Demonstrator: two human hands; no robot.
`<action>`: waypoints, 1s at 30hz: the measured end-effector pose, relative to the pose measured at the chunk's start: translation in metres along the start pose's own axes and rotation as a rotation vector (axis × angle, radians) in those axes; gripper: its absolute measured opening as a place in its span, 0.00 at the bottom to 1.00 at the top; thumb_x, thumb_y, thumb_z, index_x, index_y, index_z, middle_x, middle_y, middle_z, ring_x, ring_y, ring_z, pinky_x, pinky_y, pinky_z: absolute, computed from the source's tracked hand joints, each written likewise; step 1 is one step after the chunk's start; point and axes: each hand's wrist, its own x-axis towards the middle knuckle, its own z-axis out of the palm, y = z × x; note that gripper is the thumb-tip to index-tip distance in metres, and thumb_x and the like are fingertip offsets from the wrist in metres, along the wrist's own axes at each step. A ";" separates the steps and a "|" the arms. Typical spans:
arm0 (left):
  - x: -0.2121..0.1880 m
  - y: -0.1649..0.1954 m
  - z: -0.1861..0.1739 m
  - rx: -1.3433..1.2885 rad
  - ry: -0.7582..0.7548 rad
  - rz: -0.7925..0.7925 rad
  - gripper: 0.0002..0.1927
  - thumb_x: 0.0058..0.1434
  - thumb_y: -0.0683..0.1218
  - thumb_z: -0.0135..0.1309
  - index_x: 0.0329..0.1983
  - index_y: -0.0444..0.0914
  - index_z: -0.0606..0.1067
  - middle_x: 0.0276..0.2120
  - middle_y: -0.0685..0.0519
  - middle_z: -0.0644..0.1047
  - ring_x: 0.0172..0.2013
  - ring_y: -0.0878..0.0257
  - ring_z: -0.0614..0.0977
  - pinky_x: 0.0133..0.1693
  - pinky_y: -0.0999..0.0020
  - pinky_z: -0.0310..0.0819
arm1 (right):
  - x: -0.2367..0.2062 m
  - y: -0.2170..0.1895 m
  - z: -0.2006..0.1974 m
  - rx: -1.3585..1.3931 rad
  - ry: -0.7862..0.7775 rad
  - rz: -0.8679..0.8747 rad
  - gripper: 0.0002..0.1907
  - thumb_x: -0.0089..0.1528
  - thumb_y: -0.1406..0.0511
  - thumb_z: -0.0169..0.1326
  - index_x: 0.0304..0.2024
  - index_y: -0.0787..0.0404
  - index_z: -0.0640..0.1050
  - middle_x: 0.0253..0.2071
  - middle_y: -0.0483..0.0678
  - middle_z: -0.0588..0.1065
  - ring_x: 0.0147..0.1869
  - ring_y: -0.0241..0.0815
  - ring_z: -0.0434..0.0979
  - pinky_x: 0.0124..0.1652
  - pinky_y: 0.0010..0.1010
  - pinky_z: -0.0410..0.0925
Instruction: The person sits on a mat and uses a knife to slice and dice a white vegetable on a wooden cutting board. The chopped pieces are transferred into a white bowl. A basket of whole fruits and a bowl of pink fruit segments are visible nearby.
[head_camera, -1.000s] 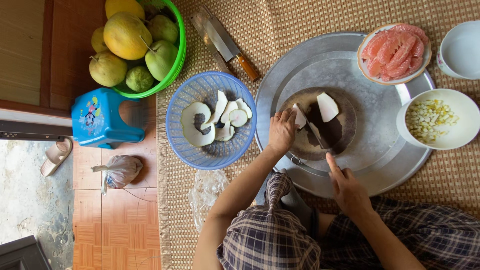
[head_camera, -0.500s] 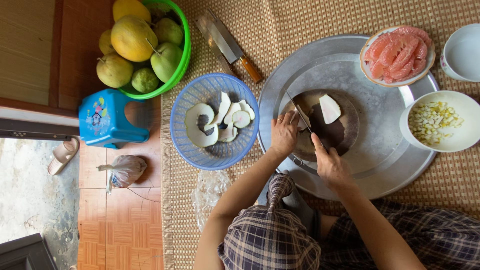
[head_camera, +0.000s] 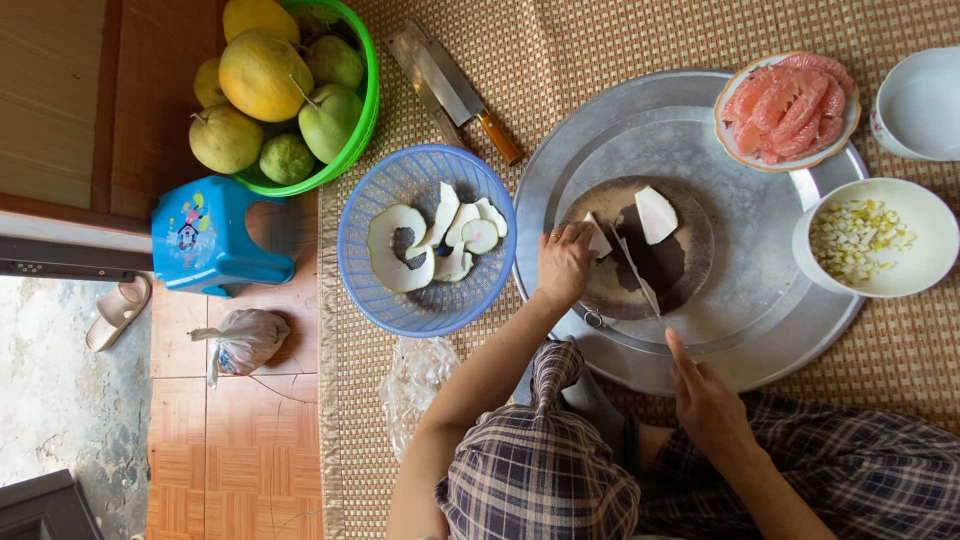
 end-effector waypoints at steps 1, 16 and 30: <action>0.000 0.001 -0.001 -0.009 -0.002 -0.003 0.24 0.57 0.49 0.62 0.57 0.41 0.76 0.55 0.52 0.77 0.54 0.54 0.78 0.53 0.56 0.65 | 0.000 -0.001 -0.001 -0.002 0.031 -0.045 0.35 0.68 0.64 0.46 0.76 0.42 0.53 0.37 0.57 0.74 0.34 0.57 0.77 0.34 0.48 0.72; -0.004 -0.003 0.001 0.017 0.037 0.033 0.22 0.58 0.48 0.61 0.57 0.41 0.78 0.59 0.50 0.76 0.56 0.54 0.77 0.55 0.54 0.63 | 0.105 -0.018 0.038 -0.121 -0.128 0.052 0.32 0.71 0.59 0.42 0.78 0.38 0.53 0.41 0.63 0.76 0.39 0.59 0.82 0.40 0.46 0.77; -0.001 -0.004 0.003 -0.015 0.069 -0.003 0.23 0.57 0.48 0.63 0.56 0.41 0.77 0.52 0.52 0.78 0.51 0.55 0.78 0.51 0.56 0.65 | 0.008 -0.004 -0.002 -0.017 -0.008 -0.044 0.34 0.67 0.63 0.47 0.75 0.41 0.54 0.34 0.55 0.75 0.33 0.54 0.77 0.31 0.46 0.72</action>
